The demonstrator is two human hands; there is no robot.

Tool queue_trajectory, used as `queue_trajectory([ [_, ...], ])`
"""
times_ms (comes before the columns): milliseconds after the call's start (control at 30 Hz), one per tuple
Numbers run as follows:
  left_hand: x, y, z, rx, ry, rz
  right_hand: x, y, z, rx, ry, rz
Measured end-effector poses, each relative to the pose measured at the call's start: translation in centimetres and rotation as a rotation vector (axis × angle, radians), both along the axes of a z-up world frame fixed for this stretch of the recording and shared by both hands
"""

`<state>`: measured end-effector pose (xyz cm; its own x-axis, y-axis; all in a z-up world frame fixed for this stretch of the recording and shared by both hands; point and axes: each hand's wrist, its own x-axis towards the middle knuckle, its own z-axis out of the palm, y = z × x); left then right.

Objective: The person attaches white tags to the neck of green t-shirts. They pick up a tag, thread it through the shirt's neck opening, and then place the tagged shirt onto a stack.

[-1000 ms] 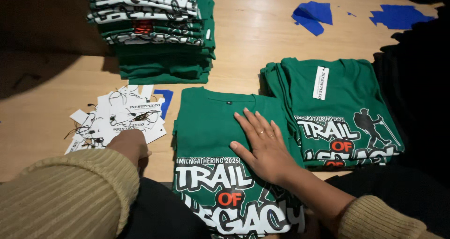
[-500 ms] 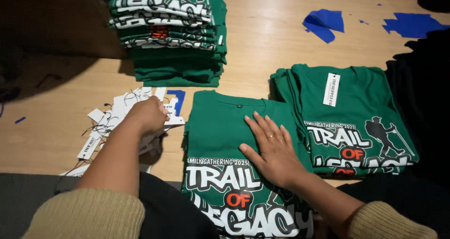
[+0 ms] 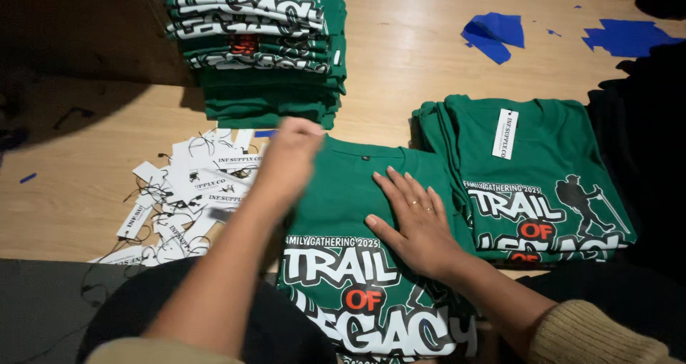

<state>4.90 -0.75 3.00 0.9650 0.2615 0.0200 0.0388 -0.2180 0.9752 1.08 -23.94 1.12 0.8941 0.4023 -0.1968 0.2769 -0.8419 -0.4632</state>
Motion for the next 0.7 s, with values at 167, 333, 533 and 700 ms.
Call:
queue_trajectory([
  [167,-1.4,-4.7,0.1,0.331,0.054,-0.303,1.1,-1.1,-0.8,0.184,0.051,-0.04],
  [333,-0.3,-5.4,-2.6,0.463,-0.153,-0.441,1.6,-1.8,0.1,0.417,0.161,-0.121],
  [533,-0.4,-4.8,-1.3,0.52,-0.102,-0.35,2.7,-1.8,-1.5,0.43,0.125,-0.128],
  [700,1.2,-4.2,-2.4,0.53,0.0,-0.075,2.6,-1.5,-1.1,0.406,0.115,-0.175],
])
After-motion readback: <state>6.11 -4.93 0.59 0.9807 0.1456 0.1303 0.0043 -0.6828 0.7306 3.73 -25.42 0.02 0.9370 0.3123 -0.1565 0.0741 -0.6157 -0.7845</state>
